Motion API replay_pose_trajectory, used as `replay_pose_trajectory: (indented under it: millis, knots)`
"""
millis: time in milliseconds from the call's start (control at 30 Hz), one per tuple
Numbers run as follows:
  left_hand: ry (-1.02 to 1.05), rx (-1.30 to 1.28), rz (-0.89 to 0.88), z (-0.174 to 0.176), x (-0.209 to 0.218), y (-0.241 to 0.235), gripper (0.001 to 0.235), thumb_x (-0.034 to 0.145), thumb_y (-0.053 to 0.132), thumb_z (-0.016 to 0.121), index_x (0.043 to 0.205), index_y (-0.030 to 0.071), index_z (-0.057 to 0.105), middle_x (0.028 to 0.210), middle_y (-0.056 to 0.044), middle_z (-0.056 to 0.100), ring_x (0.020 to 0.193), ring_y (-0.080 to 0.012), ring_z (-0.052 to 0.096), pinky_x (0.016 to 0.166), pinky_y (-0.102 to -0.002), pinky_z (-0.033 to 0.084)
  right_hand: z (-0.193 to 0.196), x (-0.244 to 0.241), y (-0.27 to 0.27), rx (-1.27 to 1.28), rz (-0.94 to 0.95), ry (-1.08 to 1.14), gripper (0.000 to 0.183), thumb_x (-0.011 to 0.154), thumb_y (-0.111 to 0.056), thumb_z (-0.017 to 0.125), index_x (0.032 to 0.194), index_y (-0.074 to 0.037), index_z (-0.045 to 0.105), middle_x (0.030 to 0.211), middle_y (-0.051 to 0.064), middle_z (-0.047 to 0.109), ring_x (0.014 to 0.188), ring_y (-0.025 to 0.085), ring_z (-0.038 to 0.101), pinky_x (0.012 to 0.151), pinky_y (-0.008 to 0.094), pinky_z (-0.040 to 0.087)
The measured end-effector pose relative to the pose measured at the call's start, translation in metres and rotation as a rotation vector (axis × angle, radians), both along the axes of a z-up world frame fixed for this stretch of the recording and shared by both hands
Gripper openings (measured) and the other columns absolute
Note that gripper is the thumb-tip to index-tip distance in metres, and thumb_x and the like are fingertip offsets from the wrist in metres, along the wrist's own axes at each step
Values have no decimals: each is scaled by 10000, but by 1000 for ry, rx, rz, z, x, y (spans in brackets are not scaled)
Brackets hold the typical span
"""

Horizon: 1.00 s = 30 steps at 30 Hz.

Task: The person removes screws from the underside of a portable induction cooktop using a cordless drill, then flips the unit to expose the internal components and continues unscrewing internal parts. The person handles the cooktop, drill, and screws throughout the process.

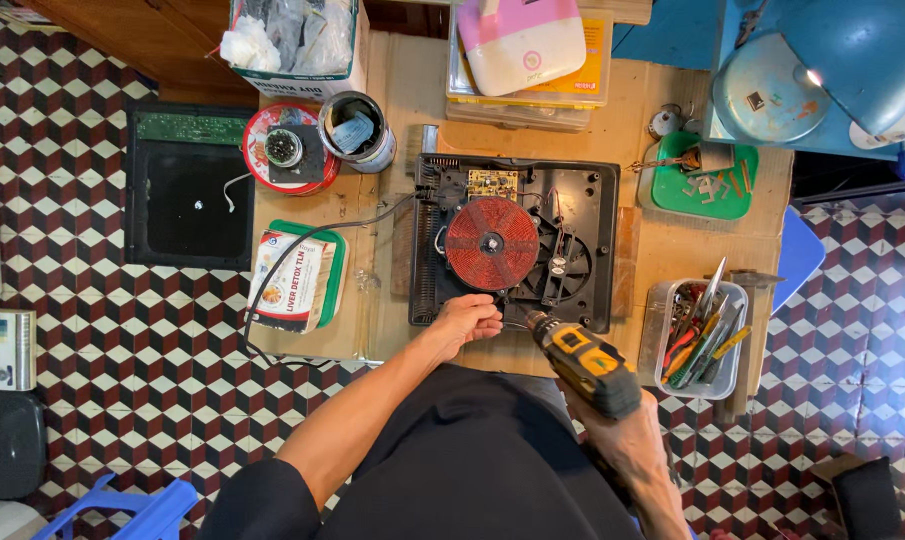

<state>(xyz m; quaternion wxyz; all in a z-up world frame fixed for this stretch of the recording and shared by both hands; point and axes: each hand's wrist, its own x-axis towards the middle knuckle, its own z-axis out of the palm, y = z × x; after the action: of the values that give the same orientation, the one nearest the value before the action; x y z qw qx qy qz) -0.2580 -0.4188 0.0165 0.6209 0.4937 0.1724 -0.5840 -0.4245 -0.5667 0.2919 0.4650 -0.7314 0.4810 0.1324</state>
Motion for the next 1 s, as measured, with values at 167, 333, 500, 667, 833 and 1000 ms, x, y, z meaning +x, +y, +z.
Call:
replay_pose_trajectory:
  millis: [167,333,500,667,833,1000]
  knots:
    - [100,9,162,-11,-8,-23,329,931,50,663,1218,-70,556,1049,-196,711,864,-259,748,778,-356,658,0,22,-5,-58,71,-19,300,792,-256,816,967,-24,740,667,54,744,512,133,688,475,304,576]
    - [84,84,135,-5,-9,-24,284,945,84,671,1168,-72,588,1056,-189,739,867,-234,759,771,-316,661,-4,32,-15,-45,155,-40,287,805,-268,804,957,-31,752,655,52,746,517,117,683,483,305,566]
    - [47,138,91,7,-4,-24,256,946,129,673,1136,-32,616,1047,-173,756,842,-229,764,745,-316,652,-9,39,-19,15,144,74,285,823,-286,774,969,-44,740,620,63,736,477,155,691,472,327,568]
    - [-9,150,56,16,-4,-26,261,940,140,687,1119,-33,608,1036,-184,754,830,-233,766,736,-320,663,-2,46,-19,-13,204,193,325,858,-325,778,1039,-55,769,680,141,770,602,216,758,581,365,603]
    - [-38,159,21,14,-4,-22,306,938,195,705,1129,-21,606,1023,-166,752,825,-216,752,728,-323,644,13,72,-11,-163,380,21,794,794,-321,778,1491,-182,424,1044,222,750,956,390,730,798,459,563]
    - [-41,111,58,-3,-11,-24,350,944,232,724,1153,-22,604,1021,-165,728,833,-217,732,752,-341,635,24,99,-5,-107,388,215,838,808,-371,769,1532,-253,365,1054,220,752,1033,393,719,864,469,550]
